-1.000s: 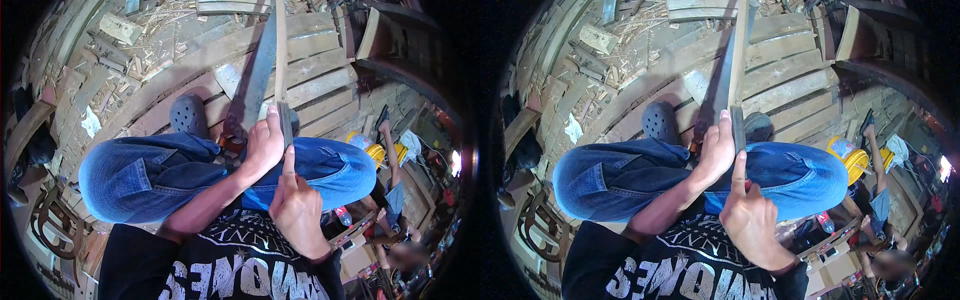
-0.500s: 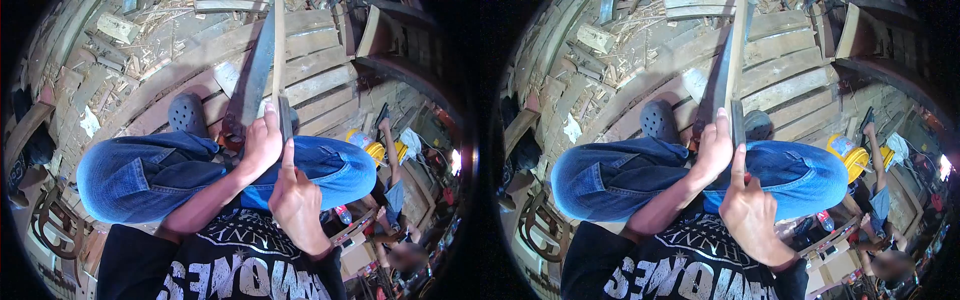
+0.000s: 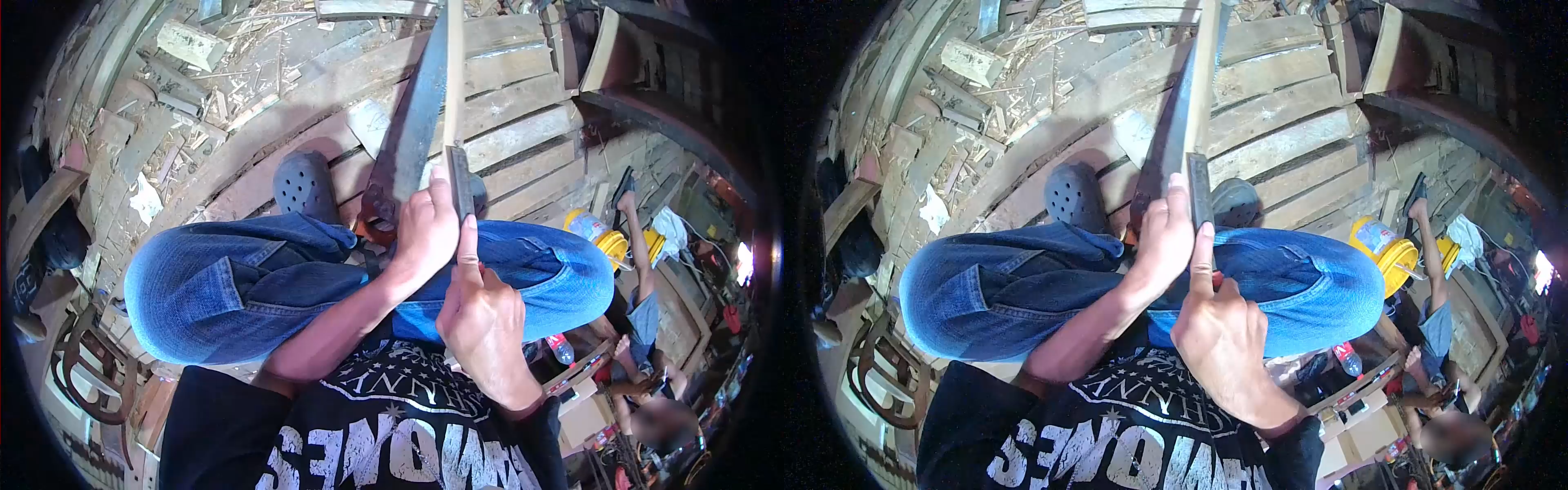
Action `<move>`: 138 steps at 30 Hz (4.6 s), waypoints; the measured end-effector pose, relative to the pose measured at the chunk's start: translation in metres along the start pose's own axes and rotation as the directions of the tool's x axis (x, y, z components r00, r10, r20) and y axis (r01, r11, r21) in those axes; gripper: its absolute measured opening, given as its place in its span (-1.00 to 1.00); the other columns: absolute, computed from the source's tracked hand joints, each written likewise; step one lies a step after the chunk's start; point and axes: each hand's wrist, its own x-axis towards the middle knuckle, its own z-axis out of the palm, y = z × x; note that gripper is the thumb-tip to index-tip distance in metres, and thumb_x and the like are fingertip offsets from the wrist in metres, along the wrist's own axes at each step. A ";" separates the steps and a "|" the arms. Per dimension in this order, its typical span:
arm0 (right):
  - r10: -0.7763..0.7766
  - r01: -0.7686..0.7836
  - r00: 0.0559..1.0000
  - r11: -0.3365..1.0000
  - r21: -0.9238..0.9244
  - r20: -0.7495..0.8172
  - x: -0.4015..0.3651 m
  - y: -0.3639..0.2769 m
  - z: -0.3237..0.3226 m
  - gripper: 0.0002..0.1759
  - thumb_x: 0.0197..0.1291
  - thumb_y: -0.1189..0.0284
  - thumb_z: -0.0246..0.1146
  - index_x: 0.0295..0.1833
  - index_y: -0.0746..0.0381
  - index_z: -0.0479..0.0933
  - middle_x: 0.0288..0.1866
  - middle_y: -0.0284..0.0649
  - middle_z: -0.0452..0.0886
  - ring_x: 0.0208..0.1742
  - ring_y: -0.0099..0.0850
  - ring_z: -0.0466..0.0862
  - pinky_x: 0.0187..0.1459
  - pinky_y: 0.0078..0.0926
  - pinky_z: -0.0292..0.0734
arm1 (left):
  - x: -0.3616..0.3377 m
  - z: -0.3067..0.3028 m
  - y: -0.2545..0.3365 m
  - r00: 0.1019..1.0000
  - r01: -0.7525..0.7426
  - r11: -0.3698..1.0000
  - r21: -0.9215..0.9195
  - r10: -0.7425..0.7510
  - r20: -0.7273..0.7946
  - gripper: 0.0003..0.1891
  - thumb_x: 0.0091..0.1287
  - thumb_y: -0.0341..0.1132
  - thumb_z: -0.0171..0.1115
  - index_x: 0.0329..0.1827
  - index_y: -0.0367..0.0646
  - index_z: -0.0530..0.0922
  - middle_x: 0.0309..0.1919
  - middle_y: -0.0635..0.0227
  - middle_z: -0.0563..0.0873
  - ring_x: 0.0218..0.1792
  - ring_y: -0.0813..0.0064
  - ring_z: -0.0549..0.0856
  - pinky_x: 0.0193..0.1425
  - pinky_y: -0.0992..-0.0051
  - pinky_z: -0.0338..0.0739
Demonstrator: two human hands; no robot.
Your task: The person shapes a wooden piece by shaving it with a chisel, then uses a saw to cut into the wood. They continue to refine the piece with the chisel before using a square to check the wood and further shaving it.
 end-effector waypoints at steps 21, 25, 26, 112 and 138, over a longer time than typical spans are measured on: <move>0.022 -0.022 1.000 0.995 0.099 0.001 0.005 0.002 -0.013 -0.34 0.11 0.66 0.13 0.39 0.43 0.22 -0.62 -0.03 0.48 -0.67 -0.16 0.55 -0.56 -0.25 0.43 | 0.000 -0.001 0.001 0.999 -0.010 0.999 -0.031 0.011 0.038 -0.31 0.51 0.02 -0.40 -0.48 -0.38 0.53 -0.53 -0.13 0.61 -0.32 -0.22 0.61 -0.14 0.00 0.44; 0.052 -0.057 0.998 0.990 0.132 0.036 -0.003 0.004 -0.015 -0.28 0.13 0.56 0.16 0.44 0.37 0.14 -0.59 0.00 0.51 -0.68 -0.12 0.57 -0.62 -0.19 0.49 | -0.002 -0.001 0.004 0.982 0.115 0.933 -0.341 -0.054 0.182 -0.38 0.54 0.01 -0.39 -0.44 -0.32 0.46 -0.70 0.18 0.55 -0.69 0.28 0.58 -0.53 0.31 0.49; 0.052 -0.055 0.998 0.989 0.137 0.022 -0.005 0.006 -0.013 -0.27 0.13 0.57 0.17 0.45 0.36 0.14 -0.59 -0.03 0.52 -0.67 -0.14 0.57 -0.62 -0.21 0.49 | -0.001 0.000 0.002 0.982 0.097 0.908 -0.408 -0.021 0.187 -0.42 0.54 0.01 -0.38 -0.42 -0.29 0.42 -0.74 0.33 0.48 -0.77 0.52 0.48 -0.68 0.46 0.41; -0.054 0.050 0.996 0.998 -0.048 -0.072 0.054 0.009 -0.010 -0.41 0.10 0.63 0.13 0.31 0.49 0.29 -0.63 0.05 0.52 -0.63 -0.07 0.57 -0.54 -0.16 0.44 | 0.025 -0.001 0.004 0.997 -0.073 0.997 -0.039 0.072 -0.020 -0.41 0.49 -0.06 -0.32 -0.42 -0.37 0.55 -0.42 -0.23 0.62 -0.22 -0.27 0.60 -0.08 -0.05 0.43; -0.091 0.090 0.994 0.996 -0.007 -0.064 0.053 0.010 -0.017 -0.42 0.08 0.65 0.13 0.28 0.50 0.33 -0.68 0.04 0.48 -0.67 -0.07 0.55 -0.55 -0.17 0.44 | 0.028 -0.008 0.010 0.999 -0.026 0.998 -0.063 0.024 -0.036 -0.33 0.50 0.00 -0.39 -0.42 -0.40 0.57 -0.42 -0.21 0.64 -0.23 -0.26 0.61 -0.04 -0.03 0.43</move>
